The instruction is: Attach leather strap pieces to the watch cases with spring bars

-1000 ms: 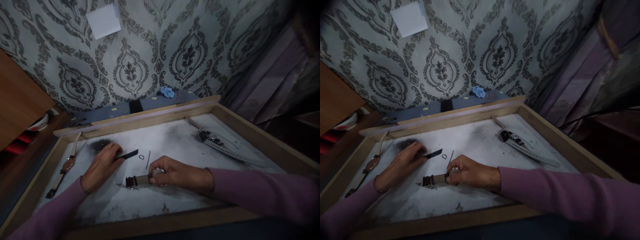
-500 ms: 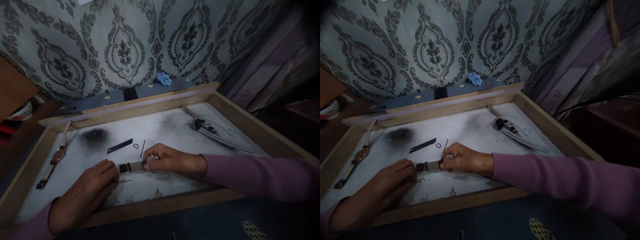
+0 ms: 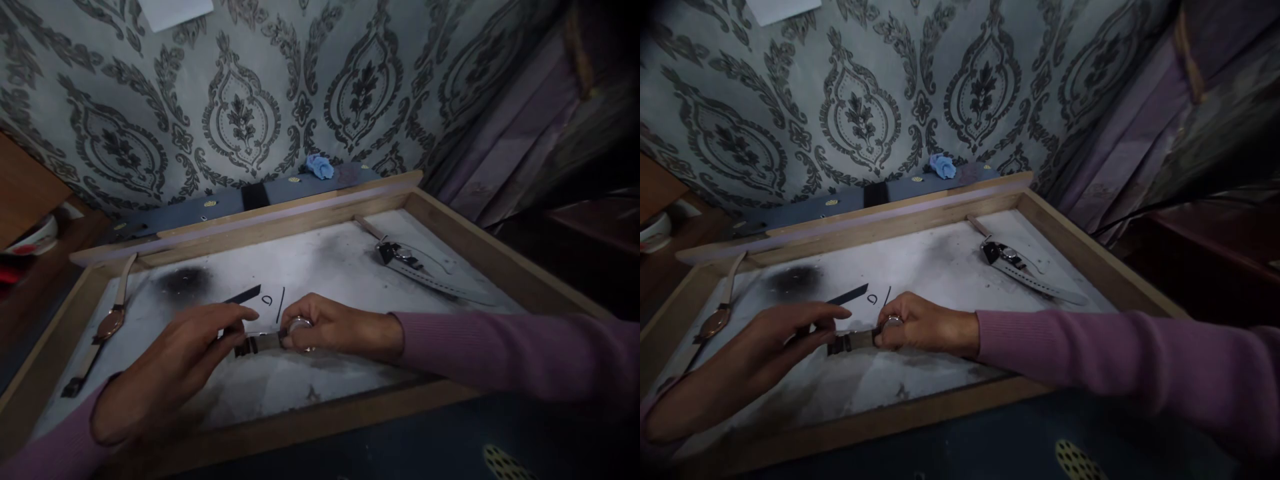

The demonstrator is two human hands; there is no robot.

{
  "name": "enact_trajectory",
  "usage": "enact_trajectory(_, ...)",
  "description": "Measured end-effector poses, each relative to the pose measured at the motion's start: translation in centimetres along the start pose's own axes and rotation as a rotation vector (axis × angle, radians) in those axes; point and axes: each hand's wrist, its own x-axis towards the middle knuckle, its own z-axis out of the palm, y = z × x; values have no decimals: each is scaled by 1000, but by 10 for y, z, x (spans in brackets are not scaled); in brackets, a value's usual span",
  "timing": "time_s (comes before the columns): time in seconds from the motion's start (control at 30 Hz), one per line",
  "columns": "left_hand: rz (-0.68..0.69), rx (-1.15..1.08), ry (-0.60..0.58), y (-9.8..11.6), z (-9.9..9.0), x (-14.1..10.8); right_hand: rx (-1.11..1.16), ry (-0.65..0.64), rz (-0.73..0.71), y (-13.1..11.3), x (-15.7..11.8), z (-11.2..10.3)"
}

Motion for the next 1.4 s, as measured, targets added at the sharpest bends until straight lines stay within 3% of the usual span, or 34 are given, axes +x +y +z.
enact_trajectory(0.13,104,-4,-31,2,11,17,9,-25,-8,2,1,-1)
enact_trajectory(0.6,131,12,-37,-2,19,15,8,-28,2,3,1,-2)
enact_trajectory(1.13,-12,-111,-86,-2,22,19,56,-44,46,0,0,-2)
enact_trajectory(1.4,66,-101,-38,1,23,20,63,-40,68,0,1,-2)
